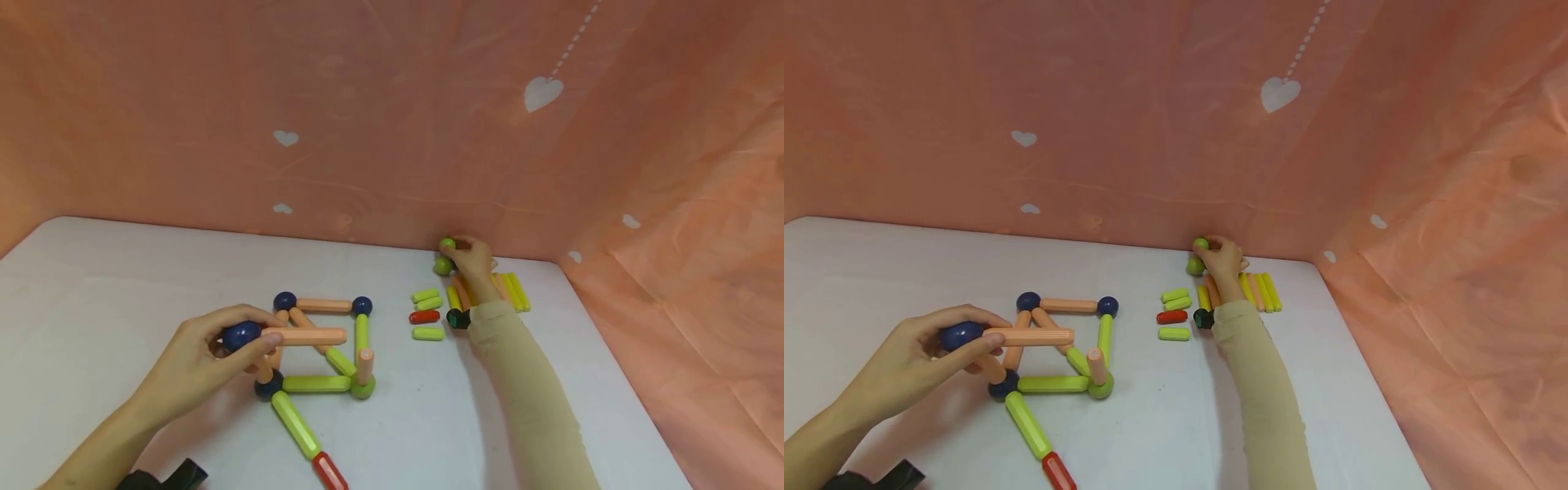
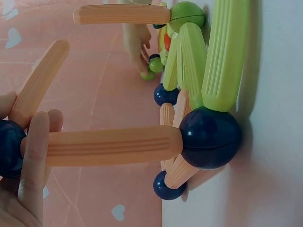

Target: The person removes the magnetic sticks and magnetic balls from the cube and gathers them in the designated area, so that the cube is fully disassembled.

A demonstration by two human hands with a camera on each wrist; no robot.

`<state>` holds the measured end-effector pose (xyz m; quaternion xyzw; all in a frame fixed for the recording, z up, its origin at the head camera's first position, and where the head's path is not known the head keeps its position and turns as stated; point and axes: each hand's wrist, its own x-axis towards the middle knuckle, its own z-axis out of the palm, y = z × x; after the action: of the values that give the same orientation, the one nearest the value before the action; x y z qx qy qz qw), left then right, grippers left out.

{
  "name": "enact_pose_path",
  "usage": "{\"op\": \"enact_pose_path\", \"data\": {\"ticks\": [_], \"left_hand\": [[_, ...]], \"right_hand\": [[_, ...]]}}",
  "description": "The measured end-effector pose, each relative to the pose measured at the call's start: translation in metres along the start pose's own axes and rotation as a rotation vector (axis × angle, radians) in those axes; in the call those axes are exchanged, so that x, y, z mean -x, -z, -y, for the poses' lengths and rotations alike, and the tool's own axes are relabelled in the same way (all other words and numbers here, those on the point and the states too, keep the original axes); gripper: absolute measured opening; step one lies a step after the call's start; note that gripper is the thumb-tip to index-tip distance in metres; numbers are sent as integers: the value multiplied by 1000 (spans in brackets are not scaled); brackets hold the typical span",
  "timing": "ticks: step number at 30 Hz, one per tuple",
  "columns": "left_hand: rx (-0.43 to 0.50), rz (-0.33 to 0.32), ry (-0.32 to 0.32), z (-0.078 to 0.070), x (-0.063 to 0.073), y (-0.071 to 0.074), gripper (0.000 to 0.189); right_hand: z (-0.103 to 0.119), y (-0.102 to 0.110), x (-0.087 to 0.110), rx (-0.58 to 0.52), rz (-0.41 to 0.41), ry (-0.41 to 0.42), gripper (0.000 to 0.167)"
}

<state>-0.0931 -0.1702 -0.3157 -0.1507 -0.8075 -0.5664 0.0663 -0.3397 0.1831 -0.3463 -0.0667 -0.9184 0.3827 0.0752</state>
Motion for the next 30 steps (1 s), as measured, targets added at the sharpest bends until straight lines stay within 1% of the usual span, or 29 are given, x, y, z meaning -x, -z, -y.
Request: {"op": "enact_pose_path", "data": {"ticks": [2, 6, 9, 12, 15, 18, 21, 24, 26, 27, 30], "left_hand": [[-1, 2, 1, 0, 0, -1, 16], [-9, -3, 8, 0, 0, -2, 16], [-27, -12, 6, 1, 0, -3, 17], [-32, -11, -5, 2, -1, -5, 18], [-34, -12, -6, 3, -2, -4, 18], [-52, -18, 2, 3, -3, -3, 17], [-68, -22, 10, 4, -4, -2, 17], [-78, -30, 6, 5, -5, 0, 17], [-83, -34, 4, 7, -6, 1, 17], [-85, -36, 4, 7, -7, 2, 17], [-93, -39, 6, 10, -9, 4, 18]], "right_hand": [[-1, 0, 0, 25, 20, -15, 43], [-3, 0, 0, 36, 49, -31, 43], [-4, 0, 0, 17, 64, -26, 43], [-7, 3, 1, 1, 52, -5, 43], [-7, 7, 3, -77, 15, 22, 42], [-3, 13, 12, -219, -31, 32, 38], [3, 20, 29, -307, -51, 69, 34], [8, 26, 53, -317, -41, 132, 30], [11, 29, 73, -310, -2, 178, 28], [12, 29, 84, -324, 29, 202, 27], [15, 26, 114, -351, 170, 270, 24]]}}
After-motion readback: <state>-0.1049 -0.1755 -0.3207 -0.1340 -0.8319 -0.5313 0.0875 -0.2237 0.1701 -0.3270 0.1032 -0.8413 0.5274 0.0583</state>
